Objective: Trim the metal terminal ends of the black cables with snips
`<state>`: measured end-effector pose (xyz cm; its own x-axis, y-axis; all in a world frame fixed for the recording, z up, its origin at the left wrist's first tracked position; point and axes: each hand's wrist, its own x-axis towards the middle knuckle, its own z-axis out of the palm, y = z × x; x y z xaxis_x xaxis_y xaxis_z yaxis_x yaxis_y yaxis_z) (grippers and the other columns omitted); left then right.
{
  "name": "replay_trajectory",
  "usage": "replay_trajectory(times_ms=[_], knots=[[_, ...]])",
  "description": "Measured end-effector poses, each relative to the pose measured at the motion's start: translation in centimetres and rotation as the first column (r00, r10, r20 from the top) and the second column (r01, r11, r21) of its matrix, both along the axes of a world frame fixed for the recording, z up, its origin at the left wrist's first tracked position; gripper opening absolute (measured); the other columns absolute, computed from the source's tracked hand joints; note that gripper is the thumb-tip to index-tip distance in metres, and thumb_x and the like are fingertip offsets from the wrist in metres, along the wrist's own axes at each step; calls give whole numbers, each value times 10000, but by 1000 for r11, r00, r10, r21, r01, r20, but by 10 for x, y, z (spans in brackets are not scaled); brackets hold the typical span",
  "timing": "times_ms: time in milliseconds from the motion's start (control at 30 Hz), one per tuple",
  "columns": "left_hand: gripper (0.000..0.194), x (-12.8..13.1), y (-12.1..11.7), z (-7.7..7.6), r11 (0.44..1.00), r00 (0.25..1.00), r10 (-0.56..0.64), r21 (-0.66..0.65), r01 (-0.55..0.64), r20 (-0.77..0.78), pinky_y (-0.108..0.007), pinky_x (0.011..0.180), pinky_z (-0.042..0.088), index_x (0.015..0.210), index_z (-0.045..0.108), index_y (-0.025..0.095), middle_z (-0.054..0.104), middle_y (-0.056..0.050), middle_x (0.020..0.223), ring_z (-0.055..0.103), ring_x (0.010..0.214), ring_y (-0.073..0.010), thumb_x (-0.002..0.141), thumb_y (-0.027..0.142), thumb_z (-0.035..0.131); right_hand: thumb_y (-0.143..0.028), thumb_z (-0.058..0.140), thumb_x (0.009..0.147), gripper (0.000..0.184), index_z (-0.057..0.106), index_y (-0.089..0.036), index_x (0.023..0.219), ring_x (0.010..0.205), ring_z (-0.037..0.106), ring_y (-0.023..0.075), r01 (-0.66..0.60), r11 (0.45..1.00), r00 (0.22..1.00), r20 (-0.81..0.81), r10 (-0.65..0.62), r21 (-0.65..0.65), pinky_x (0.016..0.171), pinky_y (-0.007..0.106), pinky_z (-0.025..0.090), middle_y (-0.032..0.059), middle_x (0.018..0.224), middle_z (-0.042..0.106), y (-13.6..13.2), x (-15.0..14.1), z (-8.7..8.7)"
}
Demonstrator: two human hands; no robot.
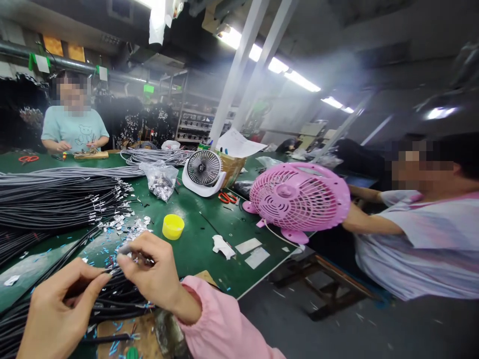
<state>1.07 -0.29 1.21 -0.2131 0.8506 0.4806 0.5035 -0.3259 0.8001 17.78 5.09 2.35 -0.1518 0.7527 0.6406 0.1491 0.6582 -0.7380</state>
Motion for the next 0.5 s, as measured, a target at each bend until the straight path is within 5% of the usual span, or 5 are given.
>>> replay_trajectory(times_ms=[133,233,300,367,500], knots=[[329,-1,2,-4,1000,999,6,-17,-7,-54,-201,430,417,663,764,288,706,36,565,609,481,-137,812,576,710,-302,710,953,178,758,-189,824,600,593,132,-5,974,999,54,-7,226,562,233,500,32,744,684,1,2,-16],[394,3,2,6,994,999,6,-112,0,50,-212,469,481,631,748,276,737,13,612,645,532,-166,726,658,742,-269,665,979,212,762,-180,812,590,599,126,54,949,998,18,-63,311,536,221,477,31,726,687,-2,1,-17],[475,4,0,13,983,987,23,-182,6,157,-219,499,515,636,739,269,716,16,620,635,548,-169,671,741,774,-242,694,919,173,747,-180,766,588,581,126,30,975,1000,-2,-31,219,537,226,465,14,701,666,-3,1,-10],[548,3,-1,16,977,976,4,-209,42,217,-218,501,518,626,725,261,659,27,593,601,541,-159,631,806,793,-229,749,843,147,722,-182,707,587,551,123,-45,999,999,17,45,-9,548,233,443,-10,673,640,-3,-1,-1],[557,-5,-4,9,996,994,23,-83,-15,106,-238,558,536,618,686,260,628,27,644,596,621,-169,694,805,770,-234,781,815,48,801,-197,837,638,583,142,-83,913,996,7,94,-399,590,249,428,-10,712,690,-4,-3,5]])
